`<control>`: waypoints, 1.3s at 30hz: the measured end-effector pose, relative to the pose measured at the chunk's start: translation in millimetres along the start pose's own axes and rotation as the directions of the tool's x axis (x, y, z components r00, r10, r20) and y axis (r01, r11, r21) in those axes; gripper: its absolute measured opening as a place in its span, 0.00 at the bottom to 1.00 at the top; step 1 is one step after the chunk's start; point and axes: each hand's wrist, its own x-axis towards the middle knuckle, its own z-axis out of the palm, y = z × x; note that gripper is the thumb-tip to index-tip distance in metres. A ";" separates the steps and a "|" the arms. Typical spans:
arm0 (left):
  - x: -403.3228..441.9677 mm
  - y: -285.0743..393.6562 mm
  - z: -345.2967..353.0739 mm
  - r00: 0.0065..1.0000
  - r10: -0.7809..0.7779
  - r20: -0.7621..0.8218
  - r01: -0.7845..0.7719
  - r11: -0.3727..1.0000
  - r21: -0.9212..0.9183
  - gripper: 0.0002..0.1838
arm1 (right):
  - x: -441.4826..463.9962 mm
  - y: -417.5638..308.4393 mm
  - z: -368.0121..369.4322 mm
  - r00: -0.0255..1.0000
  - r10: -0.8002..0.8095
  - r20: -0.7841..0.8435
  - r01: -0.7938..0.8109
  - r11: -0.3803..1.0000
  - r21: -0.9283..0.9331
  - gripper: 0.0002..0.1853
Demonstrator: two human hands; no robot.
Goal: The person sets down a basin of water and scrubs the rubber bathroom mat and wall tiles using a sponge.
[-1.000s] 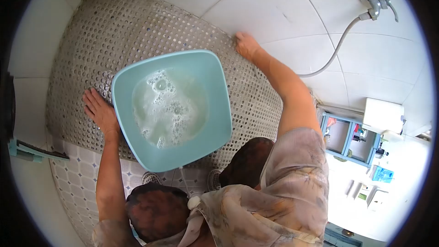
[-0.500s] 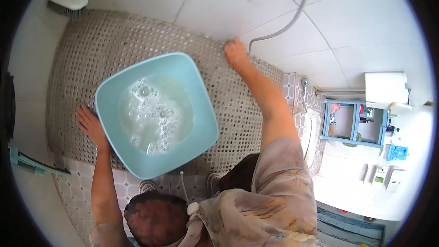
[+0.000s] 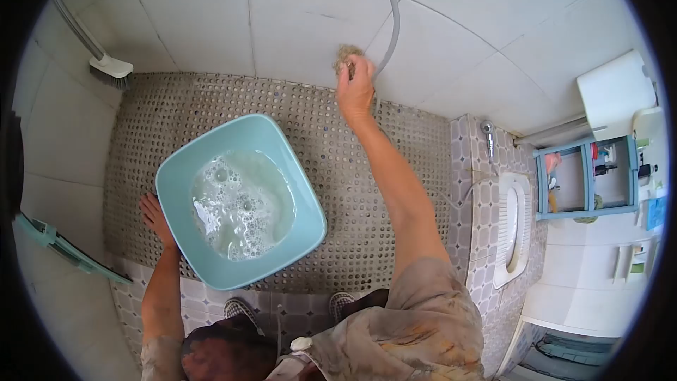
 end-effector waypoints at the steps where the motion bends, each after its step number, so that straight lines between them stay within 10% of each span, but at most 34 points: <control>1: -0.1 -0.8 2.7 1.000 0.006 -0.012 -0.006 1.000 0.000 0.41 | 10.6 -7.8 -1.8 0.997 0.030 -0.067 -0.026 0.998 0.063 0.13; 5: -0.1 -6.4 13.4 0.999 0.038 -0.017 -0.038 0.999 -0.010 0.43 | 53.3 -22.8 12.4 0.889 0.053 -0.454 0.033 0.983 0.180 0.13; 11: 0.0 -21.8 38.9 0.995 0.095 -0.033 -0.095 0.995 0.015 0.45 | 44.2 -39.7 44.1 0.966 -0.203 -0.157 0.203 0.979 -0.018 0.09; 14: 11.0 -10.1 -2.6 0.930 -0.003 0.367 0.026 0.998 -0.059 0.46 | -10.7 1.1 68.5 0.999 0.032 0.007 -0.031 0.992 -0.123 0.09; 21: 25.1 -8.5 -21.3 0.807 -0.010 0.591 0.065 0.995 -0.071 0.52 | 86.7 -85.5 22.0 0.921 -0.091 -0.380 0.115 0.992 0.042 0.08; 30: 28.8 -11.2 -24.3 0.758 0.031 0.652 0.095 0.983 -0.157 0.56 | 32.1 -42.9 52.9 0.991 0.057 -0.123 -0.066 0.995 -0.071 0.06; 36: 27.9 -10.4 -23.6 0.764 0.028 0.645 0.093 0.984 -0.153 0.59 | 93.3 -95.1 30.7 0.930 -0.199 -0.309 0.185 0.980 -0.073 0.06; 39: 29.6 -6.2 -28.4 0.746 0.013 0.665 0.092 0.988 -0.123 0.59 | 46.5 -60.0 58.6 0.988 -0.138 -0.076 0.126 0.982 -0.142 0.07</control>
